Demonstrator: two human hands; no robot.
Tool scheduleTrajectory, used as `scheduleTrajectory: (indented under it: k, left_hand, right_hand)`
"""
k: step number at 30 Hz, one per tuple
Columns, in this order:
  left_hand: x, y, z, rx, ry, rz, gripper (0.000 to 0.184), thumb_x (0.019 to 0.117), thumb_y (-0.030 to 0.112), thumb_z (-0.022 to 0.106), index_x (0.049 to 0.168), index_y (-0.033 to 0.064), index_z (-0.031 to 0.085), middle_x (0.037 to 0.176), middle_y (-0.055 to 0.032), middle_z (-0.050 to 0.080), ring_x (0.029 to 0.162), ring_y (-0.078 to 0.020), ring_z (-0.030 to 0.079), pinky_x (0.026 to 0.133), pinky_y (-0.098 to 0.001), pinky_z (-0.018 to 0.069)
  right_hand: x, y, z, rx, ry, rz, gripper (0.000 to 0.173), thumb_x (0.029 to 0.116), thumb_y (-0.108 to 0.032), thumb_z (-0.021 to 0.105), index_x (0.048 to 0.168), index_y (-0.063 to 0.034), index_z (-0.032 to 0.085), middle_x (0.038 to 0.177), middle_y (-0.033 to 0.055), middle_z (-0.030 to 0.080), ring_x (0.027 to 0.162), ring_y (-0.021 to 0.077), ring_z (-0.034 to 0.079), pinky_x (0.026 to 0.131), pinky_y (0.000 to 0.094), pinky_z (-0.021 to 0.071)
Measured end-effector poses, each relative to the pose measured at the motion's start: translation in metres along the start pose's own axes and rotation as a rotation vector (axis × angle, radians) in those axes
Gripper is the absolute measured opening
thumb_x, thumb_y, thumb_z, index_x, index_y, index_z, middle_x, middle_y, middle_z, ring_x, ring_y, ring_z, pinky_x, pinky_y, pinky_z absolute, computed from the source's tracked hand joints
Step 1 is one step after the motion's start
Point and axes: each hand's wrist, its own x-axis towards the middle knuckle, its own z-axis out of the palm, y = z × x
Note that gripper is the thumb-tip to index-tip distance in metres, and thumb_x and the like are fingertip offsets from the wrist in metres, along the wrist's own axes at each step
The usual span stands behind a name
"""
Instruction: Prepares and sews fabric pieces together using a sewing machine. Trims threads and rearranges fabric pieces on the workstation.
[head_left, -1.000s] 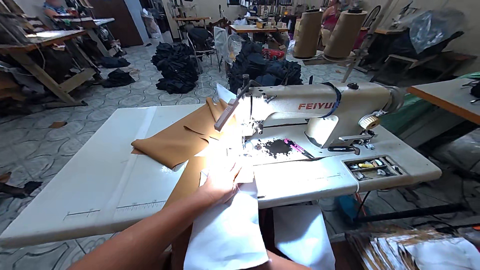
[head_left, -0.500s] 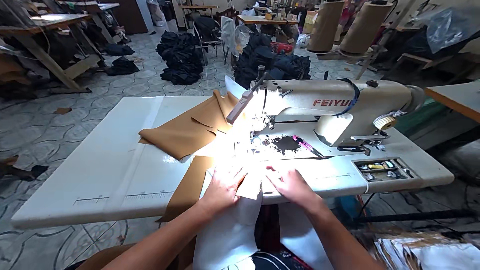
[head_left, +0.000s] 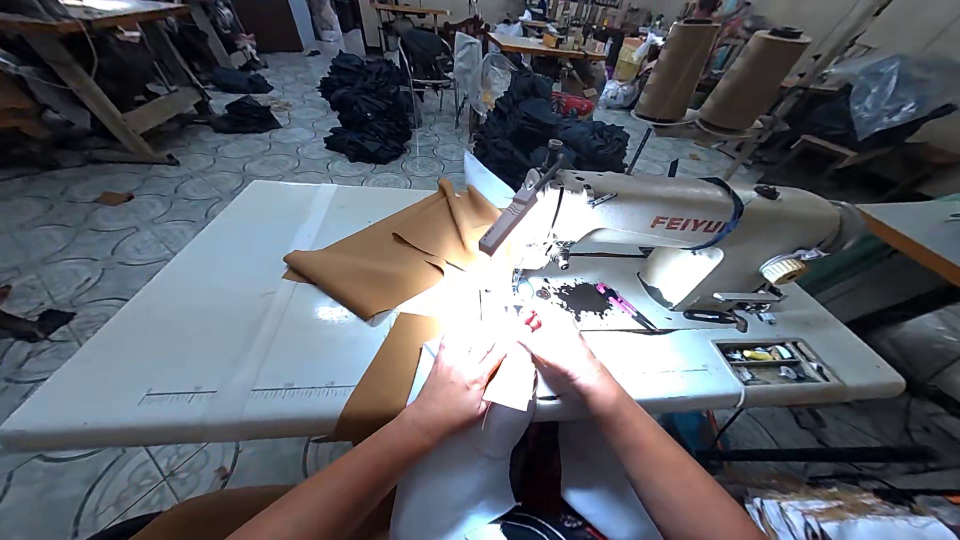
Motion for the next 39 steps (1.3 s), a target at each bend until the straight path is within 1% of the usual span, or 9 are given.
scheduleTrajectory:
  k: [3,7,13,15,17,19,23,33,39]
  left_hand:
    - [0.0,0.001,-0.004,-0.01,-0.044,-0.003,0.055,0.089,0.017,0.06,0.144,0.0131,0.061,0.15,-0.0098,0.057,0.139,-0.0379,0.052,0.108,-0.0716,0.0329]
    - [-0.001,-0.002,0.001,0.004,0.038,0.037,0.052,0.0875,0.02,0.061,0.139,0.0122,0.065,0.144,-0.0096,0.062,0.132,-0.0372,0.058,0.104,-0.0699,0.0386]
    - [-0.001,-0.003,0.001,0.005,0.042,0.024,0.052,0.0903,0.022,0.056,0.14,0.0116,0.063,0.146,-0.0095,0.061,0.134,-0.0368,0.057,0.105,-0.072,0.036]
    - [-0.001,-0.003,0.002,0.008,0.049,0.027,0.051,0.0911,0.023,0.055,0.14,0.0113,0.064,0.145,-0.0096,0.061,0.133,-0.0369,0.058,0.105,-0.0718,0.0368]
    - [0.0,-0.003,0.001,-0.002,0.02,0.017,0.052,0.0914,0.023,0.055,0.142,0.0116,0.062,0.147,-0.0095,0.06,0.135,-0.0369,0.056,0.107,-0.0719,0.035]
    - [0.001,-0.002,0.0,0.004,-0.007,-0.001,0.054,0.0924,0.024,0.053,0.144,0.0135,0.06,0.15,-0.0077,0.058,0.138,-0.035,0.053,0.109,-0.0709,0.033]
    - [0.001,-0.002,0.001,0.013,-0.012,-0.008,0.053,0.0944,0.027,0.049,0.145,0.0141,0.059,0.151,-0.0063,0.057,0.139,-0.0332,0.052,0.11,-0.0706,0.032]
    - [0.0,-0.003,0.004,0.059,0.05,0.021,0.052,0.0943,0.029,0.048,0.143,0.0167,0.062,0.148,-0.0031,0.06,0.136,-0.0302,0.055,0.108,-0.0654,0.0366]
    - [0.003,-0.003,0.006,0.029,0.034,0.039,0.052,0.0943,0.03,0.048,0.142,0.0162,0.062,0.148,-0.0038,0.06,0.134,-0.0311,0.057,0.105,-0.0639,0.0402]
  right_hand:
    - [-0.002,0.011,0.005,0.021,0.121,-0.002,0.026,0.0905,-0.017,0.073,0.103,0.0057,0.07,0.091,0.0165,0.068,0.087,0.0255,0.066,0.084,0.0424,0.0526]
    - [-0.003,0.018,0.01,0.058,0.222,-0.045,0.024,0.0844,-0.016,0.078,0.093,0.0051,0.07,0.086,0.0137,0.068,0.081,0.0213,0.064,0.078,0.0388,0.053]
    - [-0.002,0.024,0.017,0.023,0.276,-0.111,0.021,0.0844,-0.014,0.076,0.077,0.0041,0.068,0.09,0.0163,0.068,0.08,0.0219,0.064,0.075,0.0387,0.0527]
    - [-0.002,0.021,0.017,-0.008,0.222,-0.106,0.019,0.0889,-0.013,0.072,0.086,0.0056,0.069,0.091,0.0177,0.068,0.082,0.0246,0.065,0.077,0.0405,0.053]
    - [-0.002,0.022,0.015,-0.017,0.114,-0.128,0.025,0.0964,-0.016,0.062,0.108,0.0051,0.069,0.093,0.016,0.068,0.086,0.0241,0.065,0.082,0.0398,0.0523]
    - [-0.001,0.03,0.016,-0.018,0.026,-0.238,0.031,0.1012,-0.016,0.053,0.12,0.0028,0.069,0.106,0.0172,0.071,0.103,0.0273,0.067,0.096,0.0434,0.051]
    - [-0.003,0.041,0.02,-0.076,0.017,-0.41,0.032,0.1017,-0.011,0.05,0.119,-0.0039,0.076,0.111,0.0173,0.075,0.112,0.0318,0.069,0.101,0.05,0.049]
    - [-0.009,0.044,0.022,-0.157,0.11,-0.464,0.028,0.0987,-0.013,0.054,0.112,-0.0055,0.078,0.107,0.014,0.074,0.107,0.0305,0.068,0.099,0.0499,0.05]
    - [-0.014,0.047,0.022,-0.138,0.163,-0.457,0.03,0.1004,-0.015,0.053,0.118,-0.0055,0.076,0.114,0.0153,0.075,0.113,0.0332,0.069,0.102,0.0537,0.049]
